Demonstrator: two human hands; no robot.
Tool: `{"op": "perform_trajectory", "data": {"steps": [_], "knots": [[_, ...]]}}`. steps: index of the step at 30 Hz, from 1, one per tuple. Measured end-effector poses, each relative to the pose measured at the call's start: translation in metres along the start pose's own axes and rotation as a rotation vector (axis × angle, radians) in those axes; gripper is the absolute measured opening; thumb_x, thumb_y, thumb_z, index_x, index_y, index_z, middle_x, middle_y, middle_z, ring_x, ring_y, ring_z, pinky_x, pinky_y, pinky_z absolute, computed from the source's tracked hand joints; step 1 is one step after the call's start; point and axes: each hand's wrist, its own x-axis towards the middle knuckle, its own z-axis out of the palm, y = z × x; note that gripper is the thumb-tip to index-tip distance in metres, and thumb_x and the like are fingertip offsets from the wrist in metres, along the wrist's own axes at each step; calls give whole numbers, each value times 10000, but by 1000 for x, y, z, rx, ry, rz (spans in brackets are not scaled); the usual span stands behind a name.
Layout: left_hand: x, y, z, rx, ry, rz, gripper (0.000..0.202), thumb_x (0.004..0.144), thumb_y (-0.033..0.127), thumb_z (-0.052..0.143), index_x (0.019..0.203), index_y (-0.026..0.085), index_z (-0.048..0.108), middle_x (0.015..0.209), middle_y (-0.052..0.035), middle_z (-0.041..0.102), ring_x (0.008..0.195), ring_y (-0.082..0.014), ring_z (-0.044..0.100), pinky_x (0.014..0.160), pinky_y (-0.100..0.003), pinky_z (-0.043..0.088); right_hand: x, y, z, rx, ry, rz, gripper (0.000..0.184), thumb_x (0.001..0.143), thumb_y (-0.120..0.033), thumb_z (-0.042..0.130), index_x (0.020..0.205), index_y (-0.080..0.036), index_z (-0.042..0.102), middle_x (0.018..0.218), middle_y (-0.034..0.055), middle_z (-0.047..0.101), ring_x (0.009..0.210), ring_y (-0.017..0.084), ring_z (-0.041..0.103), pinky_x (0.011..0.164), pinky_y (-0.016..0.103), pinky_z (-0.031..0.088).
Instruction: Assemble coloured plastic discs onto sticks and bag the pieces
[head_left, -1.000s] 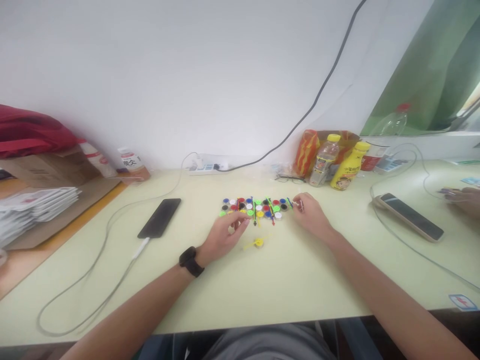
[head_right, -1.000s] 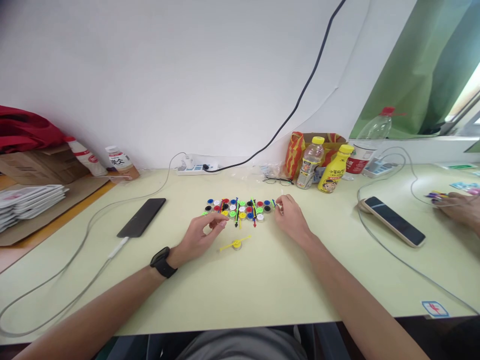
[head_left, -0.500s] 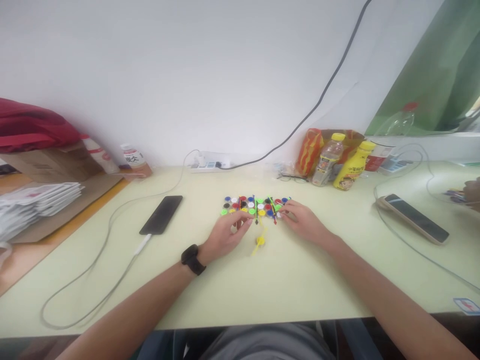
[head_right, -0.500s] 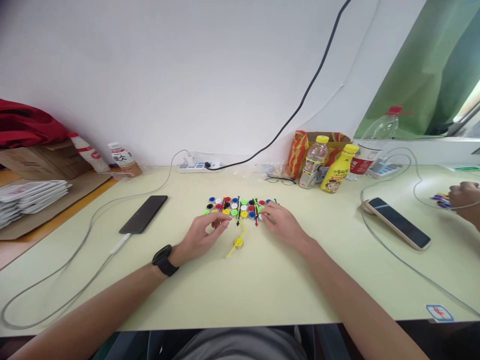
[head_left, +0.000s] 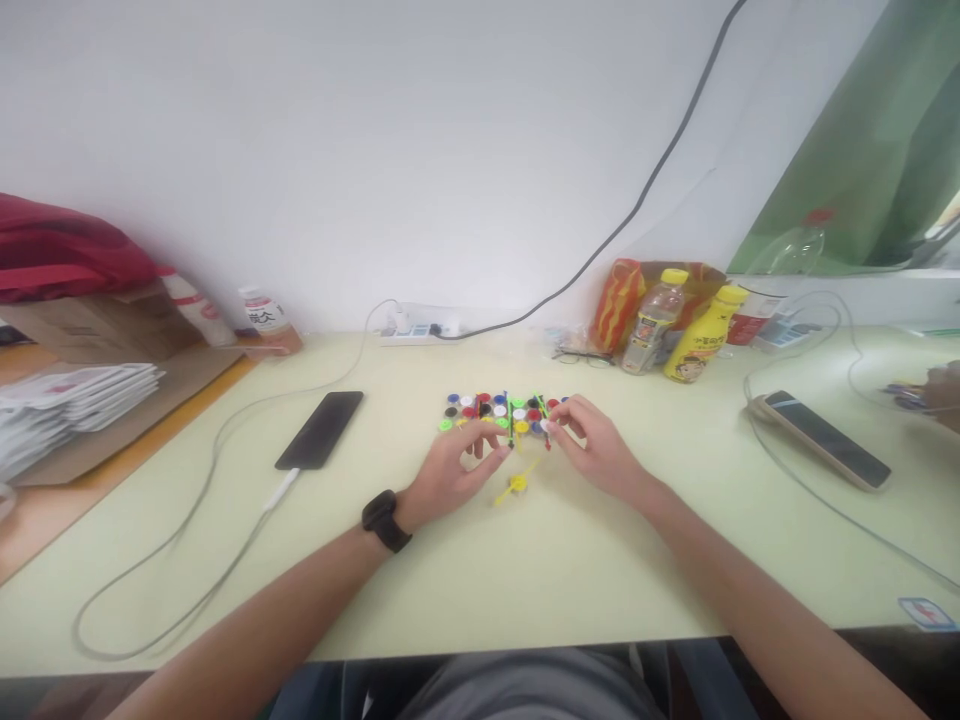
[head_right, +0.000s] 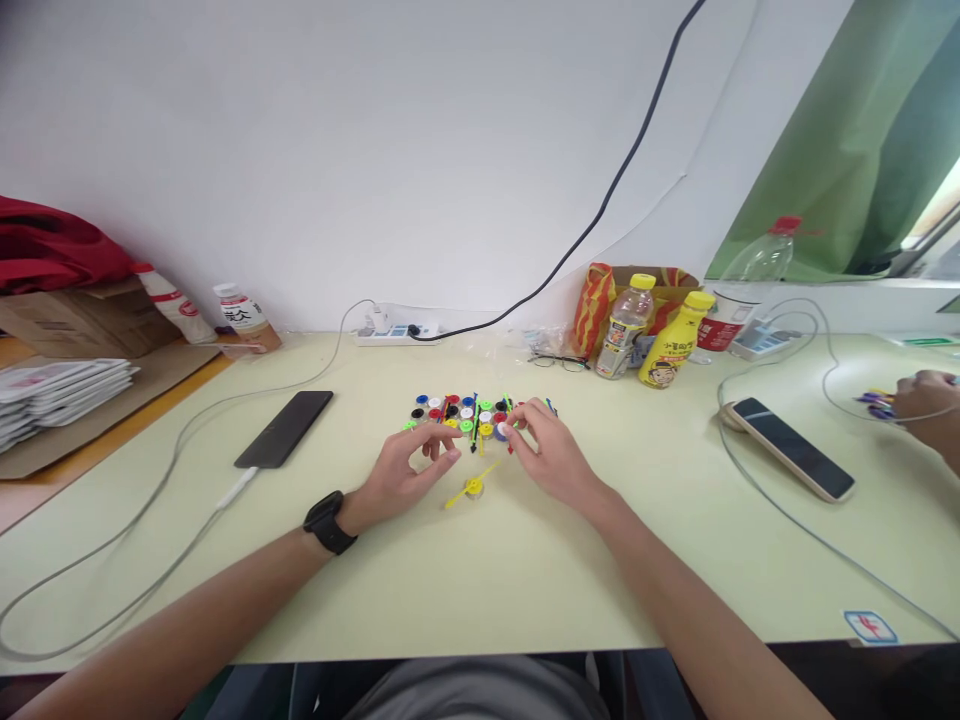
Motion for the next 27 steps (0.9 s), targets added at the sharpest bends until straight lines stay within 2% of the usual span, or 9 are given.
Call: {"op": "perform_trajectory", "data": {"steps": [2, 5, 9, 13, 16, 20, 23, 27], "knots": [[-1, 2, 0, 14, -10, 39, 307, 951, 374, 735, 1220, 239, 672, 960, -14, 713, 753, -134, 588, 722, -280, 484, -1, -11, 10, 168, -55, 44, 243, 1024, -448, 550, 959, -227, 624, 915, 47, 620, 785, 196, 560, 705, 333, 453], [-2, 4, 1, 32, -39, 99, 381, 926, 369, 772, 1273, 268, 650, 1038, -18, 729, 776, -138, 599, 745, -288, 489, -2, -24, 21, 397, -183, 114, 304, 1011, -513, 568, 974, -222, 651, 909, 40, 640, 788, 189, 562, 712, 323, 455], [-1, 6, 4, 19, -50, 156, 241, 968, 340, 724, 1188, 255, 674, 1034, -26, 743, 799, -145, 610, 749, -287, 492, -4, -32, 27, 546, -310, 206, 384, 979, -580, 599, 990, -208, 693, 901, 41, 658, 802, 185, 570, 703, 309, 444], [0, 2, 6, 28, -51, 147, 153, 976, 358, 716, 1055, 231, 688, 916, -13, 726, 753, -136, 590, 711, -274, 472, -4, -32, 27, 596, -341, 280, 394, 976, -571, 605, 998, -189, 699, 832, 18, 625, 706, 151, 523, 643, 289, 400], [0, -2, 6, 37, -39, 102, 141, 986, 354, 702, 979, 215, 678, 881, -7, 713, 707, -122, 572, 680, -263, 452, -5, -29, 26, 512, -302, 251, 350, 1008, -511, 561, 1010, -190, 701, 857, 25, 642, 716, 155, 537, 660, 294, 409], [-1, -5, 6, 15, 14, 23, 156, 994, 360, 687, 989, 206, 666, 796, 8, 679, 673, -119, 573, 654, -257, 453, -10, -24, 25, 163, -223, 81, 181, 963, -383, 642, 965, -208, 688, 917, 39, 651, 829, 190, 584, 720, 314, 436], [-2, -5, 7, 2, 74, -8, 154, 993, 351, 683, 980, 200, 660, 759, 11, 647, 684, -127, 579, 663, -262, 462, -15, -23, 24, -20, -287, -7, 97, 929, -306, 688, 895, -217, 669, 903, 25, 644, 845, 191, 608, 759, 322, 453], [0, 0, 3, 6, 94, 29, 124, 1014, 312, 646, 1074, 207, 674, 806, 1, 648, 696, -131, 562, 697, -272, 468, -16, -20, 19, -133, -316, -91, 92, 972, -241, 605, 899, -224, 659, 916, 28, 660, 853, 189, 631, 770, 319, 470]]}}
